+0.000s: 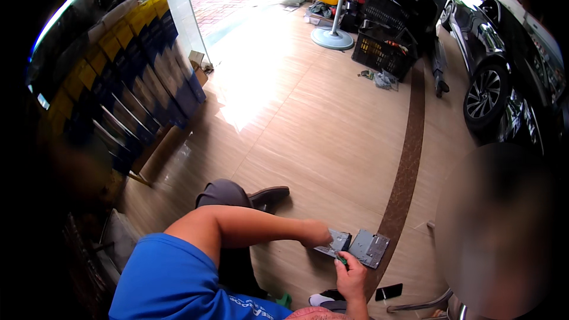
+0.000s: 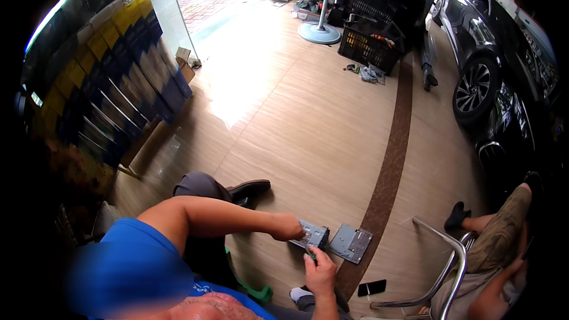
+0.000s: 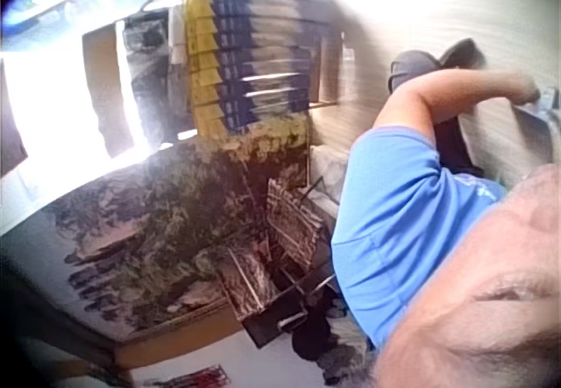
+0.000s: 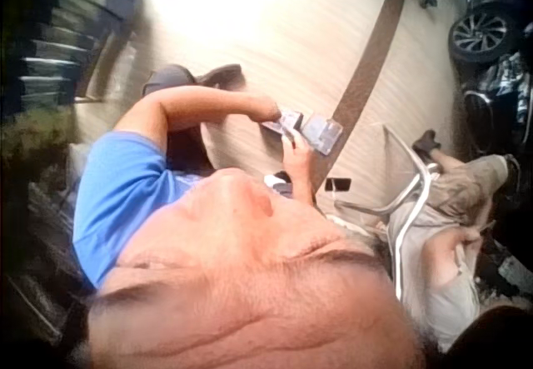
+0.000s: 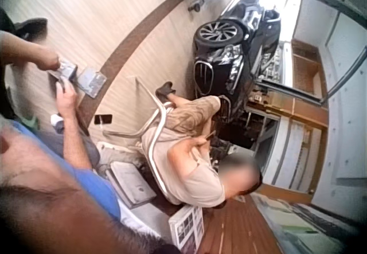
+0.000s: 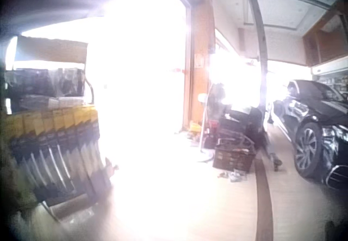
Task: The person disassembles a component of a car stereo by using a screwdriver to remove screws from a metal casing and prying it open by hand.
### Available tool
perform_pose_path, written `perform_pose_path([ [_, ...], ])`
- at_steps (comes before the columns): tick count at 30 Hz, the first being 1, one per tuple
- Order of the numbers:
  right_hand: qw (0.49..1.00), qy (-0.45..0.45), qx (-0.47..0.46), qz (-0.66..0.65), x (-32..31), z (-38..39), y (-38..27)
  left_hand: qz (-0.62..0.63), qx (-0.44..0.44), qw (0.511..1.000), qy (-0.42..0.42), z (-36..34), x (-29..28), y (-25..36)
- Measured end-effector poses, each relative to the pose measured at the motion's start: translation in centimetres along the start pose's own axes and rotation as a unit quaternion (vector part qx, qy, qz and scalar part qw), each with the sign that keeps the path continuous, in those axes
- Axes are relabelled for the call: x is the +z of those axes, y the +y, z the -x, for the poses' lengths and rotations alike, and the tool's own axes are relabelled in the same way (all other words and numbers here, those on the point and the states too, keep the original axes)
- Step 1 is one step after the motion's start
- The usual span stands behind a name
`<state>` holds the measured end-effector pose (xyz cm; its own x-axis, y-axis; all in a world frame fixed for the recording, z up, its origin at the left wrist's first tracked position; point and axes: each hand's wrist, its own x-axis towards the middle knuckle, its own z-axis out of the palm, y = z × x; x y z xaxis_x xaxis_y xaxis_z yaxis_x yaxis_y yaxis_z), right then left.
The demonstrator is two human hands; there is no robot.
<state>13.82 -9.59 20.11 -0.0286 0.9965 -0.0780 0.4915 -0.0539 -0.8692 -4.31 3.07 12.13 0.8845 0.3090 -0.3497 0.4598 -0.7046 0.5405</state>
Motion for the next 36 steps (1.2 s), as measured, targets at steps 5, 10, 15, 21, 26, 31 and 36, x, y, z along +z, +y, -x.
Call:
perform_pose_path([
  [5, 0.998, -0.056, 0.016, -0.038, 0.2, -1.1, -2.7, 0.011, -0.048, 0.998, 0.033, 3.1, 0.3, -0.7],
  [10, 0.994, -0.028, -0.098, 0.033, -0.2, -2.7, -4.4, 0.004, -0.024, 0.998, 0.058, 2.4, -0.1, 0.9],
  [15, 0.991, -0.008, -0.091, 0.102, -2.4, -2.7, -6.3, -0.042, -0.011, 0.998, 0.043, 0.5, -0.1, 2.9],
  [21, 0.995, 0.033, -0.039, 0.084, -1.9, -0.1, -4.8, -0.085, 0.049, 0.995, 0.000, 1.3, 0.9, 4.4],
  [26, 0.996, 0.037, -0.048, 0.064, 0.4, 1.8, -2.6, -0.093, -0.014, 0.995, -0.029, 2.8, 0.2, 4.0],
  [31, 1.000, 0.006, -0.016, -0.001, 1.2, 1.9, -1.1, -0.093, -0.003, 0.995, 0.027, 2.8, -1.7, 4.3],
  [36, 0.998, -0.010, 0.008, -0.055, 1.3, 1.6, -2.0, -0.109, 0.023, 0.991, 0.067, 3.0, -1.8, 4.5],
])
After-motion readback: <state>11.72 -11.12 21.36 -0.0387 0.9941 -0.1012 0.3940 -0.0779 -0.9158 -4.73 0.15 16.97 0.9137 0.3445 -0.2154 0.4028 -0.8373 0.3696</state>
